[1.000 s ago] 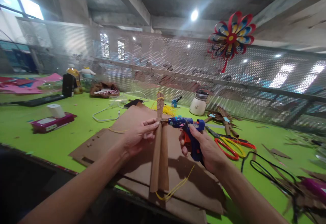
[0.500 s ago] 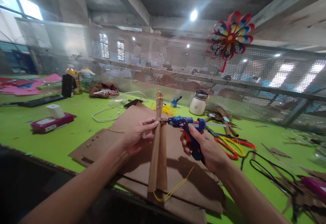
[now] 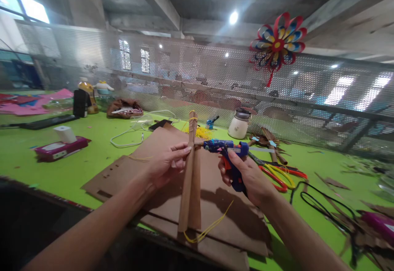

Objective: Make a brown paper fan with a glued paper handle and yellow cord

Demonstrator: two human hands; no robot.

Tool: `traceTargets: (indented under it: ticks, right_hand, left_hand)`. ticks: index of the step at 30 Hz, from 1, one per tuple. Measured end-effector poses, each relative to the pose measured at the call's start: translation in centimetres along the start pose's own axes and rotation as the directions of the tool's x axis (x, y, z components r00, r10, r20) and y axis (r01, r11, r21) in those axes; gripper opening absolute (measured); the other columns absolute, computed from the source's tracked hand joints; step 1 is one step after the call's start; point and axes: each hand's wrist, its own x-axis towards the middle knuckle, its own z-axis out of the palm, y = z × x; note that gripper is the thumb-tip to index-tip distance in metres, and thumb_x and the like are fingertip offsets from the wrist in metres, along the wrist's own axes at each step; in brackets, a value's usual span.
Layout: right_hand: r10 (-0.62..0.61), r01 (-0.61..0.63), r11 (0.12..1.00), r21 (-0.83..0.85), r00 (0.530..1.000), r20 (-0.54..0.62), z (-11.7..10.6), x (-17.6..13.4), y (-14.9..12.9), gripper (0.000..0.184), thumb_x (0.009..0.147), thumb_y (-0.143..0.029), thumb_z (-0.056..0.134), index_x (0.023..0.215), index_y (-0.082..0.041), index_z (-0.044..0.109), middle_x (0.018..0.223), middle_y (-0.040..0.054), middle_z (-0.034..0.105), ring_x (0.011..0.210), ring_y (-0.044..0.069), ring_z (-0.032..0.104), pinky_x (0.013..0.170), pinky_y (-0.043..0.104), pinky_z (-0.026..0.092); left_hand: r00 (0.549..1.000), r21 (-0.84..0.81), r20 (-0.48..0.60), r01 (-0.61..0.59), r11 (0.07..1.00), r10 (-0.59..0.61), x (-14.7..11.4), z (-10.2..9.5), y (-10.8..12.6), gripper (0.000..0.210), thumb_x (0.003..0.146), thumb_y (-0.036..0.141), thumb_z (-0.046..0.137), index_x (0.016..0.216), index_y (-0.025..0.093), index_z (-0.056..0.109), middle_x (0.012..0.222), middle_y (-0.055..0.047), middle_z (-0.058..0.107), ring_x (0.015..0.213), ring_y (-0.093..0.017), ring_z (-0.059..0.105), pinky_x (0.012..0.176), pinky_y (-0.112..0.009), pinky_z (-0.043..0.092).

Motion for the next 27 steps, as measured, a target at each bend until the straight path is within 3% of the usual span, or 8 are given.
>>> traceTargets:
  ticks: [8, 15, 27]
  right_hand:
    - [0.016, -0.012, 0.998, -0.064, 0.998, 0.06, -0.62, -0.13, -0.08, 0.031, 0.088, -0.043, 0.049, 0.077, -0.015, 0.055, 0.064, 0.0009, 0.053, 0.049, 0.009, 0.047, 0.046, 0.022, 0.035]
    - [0.065, -0.05, 0.991, -0.126, 0.991, 0.116, -0.71, -0.51, -0.28, 0.032, 0.087, -0.044, 0.05, 0.074, -0.015, 0.054, 0.063, 0.0009, 0.053, 0.048, 0.01, 0.048, 0.046, 0.022, 0.034]
    - [-0.008, 0.011, 0.998, -0.056, 0.999, 0.045, -0.85, -0.05, -0.64, 0.031, 0.087, -0.042, 0.051, 0.076, -0.014, 0.058, 0.065, 0.0017, 0.054, 0.05, 0.01, 0.046, 0.046, 0.023, 0.036]
  left_hand:
    - [0.999, 0.026, -0.024, 0.032, 0.999, -0.032, 0.02, 0.02, 0.26, 0.019, 0.071, 0.017, 0.071, 0.09, 0.012, 0.071, 0.091, -0.008, 0.067, 0.074, -0.01, 0.057, 0.061, -0.019, 0.041]
    - [0.999, -0.003, -0.02, 0.027, 1.0, -0.027, 0.09, -0.16, 0.22, 0.015, 0.071, 0.017, 0.07, 0.085, 0.011, 0.071, 0.087, -0.007, 0.067, 0.073, -0.011, 0.058, 0.065, -0.02, 0.043]
    - [0.997, 0.031, -0.03, 0.068, 0.997, -0.067, 0.02, -0.03, 0.06, 0.014, 0.07, 0.013, 0.07, 0.084, 0.012, 0.07, 0.085, -0.005, 0.067, 0.069, -0.008, 0.058, 0.057, -0.017, 0.04]
